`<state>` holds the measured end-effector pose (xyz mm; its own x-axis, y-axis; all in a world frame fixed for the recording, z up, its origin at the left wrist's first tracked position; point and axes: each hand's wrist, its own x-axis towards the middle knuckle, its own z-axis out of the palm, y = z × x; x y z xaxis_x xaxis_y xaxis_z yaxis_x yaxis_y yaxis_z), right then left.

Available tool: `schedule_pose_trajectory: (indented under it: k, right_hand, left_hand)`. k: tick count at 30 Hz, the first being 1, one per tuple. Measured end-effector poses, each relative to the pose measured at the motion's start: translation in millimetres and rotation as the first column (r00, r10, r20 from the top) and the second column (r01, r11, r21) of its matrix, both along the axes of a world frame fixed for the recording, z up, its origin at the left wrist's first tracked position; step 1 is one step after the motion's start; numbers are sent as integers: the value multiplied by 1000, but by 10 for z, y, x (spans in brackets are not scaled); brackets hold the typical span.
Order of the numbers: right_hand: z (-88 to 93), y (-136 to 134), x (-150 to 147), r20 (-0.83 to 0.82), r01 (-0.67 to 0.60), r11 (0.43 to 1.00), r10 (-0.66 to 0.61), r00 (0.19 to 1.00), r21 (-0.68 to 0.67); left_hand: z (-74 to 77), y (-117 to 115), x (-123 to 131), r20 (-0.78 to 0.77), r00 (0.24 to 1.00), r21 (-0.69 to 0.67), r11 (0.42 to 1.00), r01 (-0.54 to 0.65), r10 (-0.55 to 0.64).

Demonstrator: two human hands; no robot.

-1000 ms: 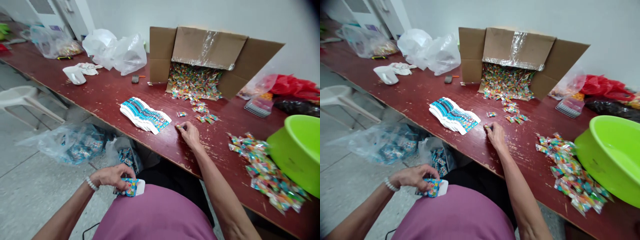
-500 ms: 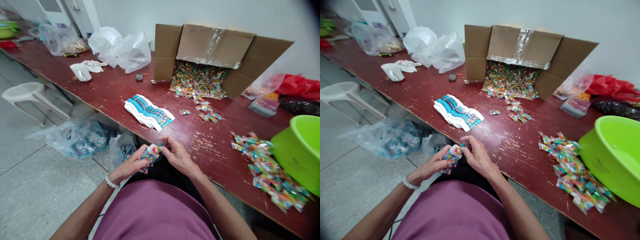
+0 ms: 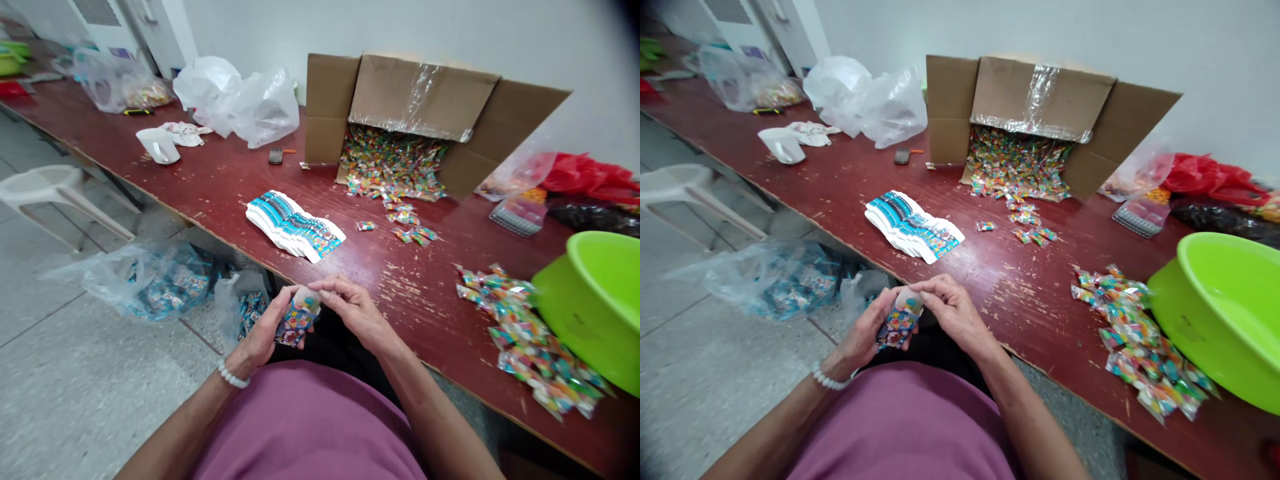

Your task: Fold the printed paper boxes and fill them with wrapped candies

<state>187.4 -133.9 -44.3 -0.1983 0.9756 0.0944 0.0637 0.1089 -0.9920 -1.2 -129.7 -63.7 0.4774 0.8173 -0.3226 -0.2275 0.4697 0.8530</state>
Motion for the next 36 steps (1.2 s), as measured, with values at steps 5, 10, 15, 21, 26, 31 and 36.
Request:
schedule_pose_trajectory:
  k: [5,10,15,21,26,31,36]
  right_hand:
    - [-27,10,-58,-257,55,966,-122,959,-253]
    - [-35,20,-113,-248,0,947,-84,965,-320]
    - [-31,-4,-100,-315,-140,918,17,949,-371]
    - [-62,-29,-104,-303,-92,932,-20,953,-350]
    - [-80,13,-119,-331,-119,904,-27,943,-411]
    - [-119,20,-68,-407,-201,878,8,913,-434]
    - [-144,6,-135,-314,-131,918,8,949,-374]
  left_hand:
    - [19,1,37,-12,1000,10,1000,-13,13]
    - [23,-17,62,-60,998,62,998,-9,13]
    - [51,-2,85,-79,997,93,996,-13,21]
    - [35,-3,110,-95,995,80,997,-9,17]
    - [32,-8,131,-85,995,78,996,-52,59]
    - [0,-10,113,71,992,-49,994,-100,103]
    - [-21,-39,134,109,989,-77,992,-95,103]
